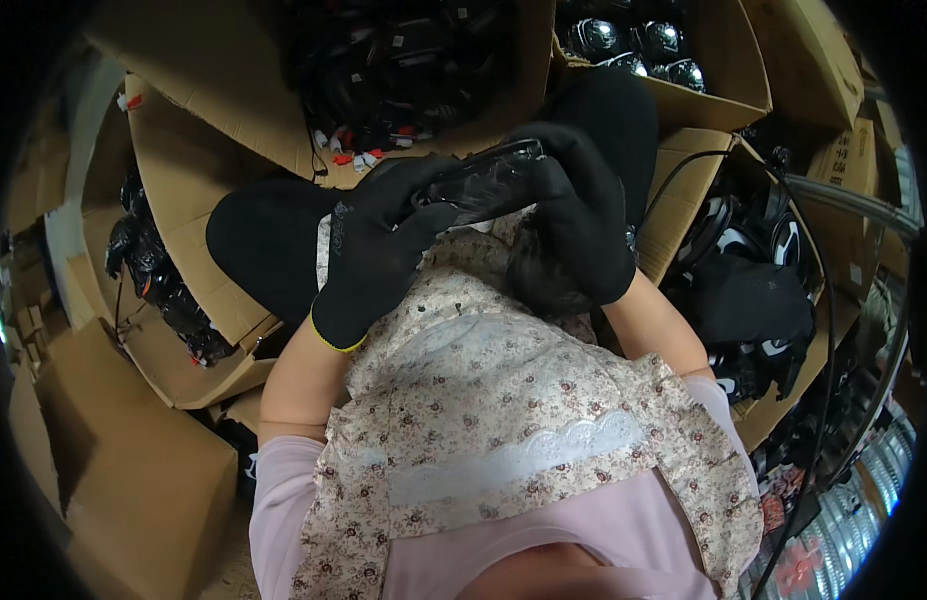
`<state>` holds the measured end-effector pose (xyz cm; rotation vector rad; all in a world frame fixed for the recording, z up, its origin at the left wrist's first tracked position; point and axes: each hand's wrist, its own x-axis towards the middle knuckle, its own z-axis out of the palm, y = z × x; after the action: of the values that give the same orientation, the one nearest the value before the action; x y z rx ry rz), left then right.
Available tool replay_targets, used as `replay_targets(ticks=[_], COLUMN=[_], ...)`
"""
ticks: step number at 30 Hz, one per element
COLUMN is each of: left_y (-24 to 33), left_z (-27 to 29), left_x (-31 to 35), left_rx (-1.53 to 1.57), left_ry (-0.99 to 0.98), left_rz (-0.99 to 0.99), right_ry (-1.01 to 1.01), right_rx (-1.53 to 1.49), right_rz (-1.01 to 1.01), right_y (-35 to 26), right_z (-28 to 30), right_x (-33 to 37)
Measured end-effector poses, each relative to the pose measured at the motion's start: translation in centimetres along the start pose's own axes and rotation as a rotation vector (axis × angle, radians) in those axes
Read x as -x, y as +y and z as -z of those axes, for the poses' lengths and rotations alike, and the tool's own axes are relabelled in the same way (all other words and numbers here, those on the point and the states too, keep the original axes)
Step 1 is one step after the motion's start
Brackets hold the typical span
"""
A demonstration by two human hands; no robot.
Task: The person assembles speedometer units by taking meters and covers from cardboard boxes, fitting the plastic covers onto the meters by hand, and placing the assembled units into a box.
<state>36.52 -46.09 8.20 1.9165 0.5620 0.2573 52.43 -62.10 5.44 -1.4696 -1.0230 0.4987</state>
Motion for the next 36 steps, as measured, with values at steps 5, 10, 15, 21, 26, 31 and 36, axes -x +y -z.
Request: replay_targets(ticks=[5,10,15,21,26,31,36], left_y=[0.2,0.5,-0.4,-4.0,-3.8,-1.1,-0.4], left_z=[-0.1,-0.6,-0.5,-1.6,-1.1,1.1,0.7], left_x=[0.1,-0.5,-0.9,-0.8,-0.9,-2.4,-3.5], left_rx=[-0.121,-0.116,-0.083,0.895,0.484,0.033,0.222], left_ry=[0.026,-0.014,0.060,0.153,0.192,0.051,-0.042], left_rz=[-0.040,-0.193,-0.112,0.042,0.106,-0.222,-0.165], right_ry=[0.031,0.034,0.063,0.058,0.144,0.095,0.080], right_rx=[-0.010,0.082,-0.117,-0.612,-0.577,-0.528,-0.578], right_rz=[-0.059,0.159,-0.016,-0.376,-0.389,-0.218,-0.280], right_y=[0.5,1.7,1.4,1.3,1.6,1.2,0.4], right_z=[0.2,0.5,0.0,-0.8,-0.4,-1.4,-1.4], right_x=[0.0,0.0,-0.3,-1.3,-0.6,-0.5,-0.4])
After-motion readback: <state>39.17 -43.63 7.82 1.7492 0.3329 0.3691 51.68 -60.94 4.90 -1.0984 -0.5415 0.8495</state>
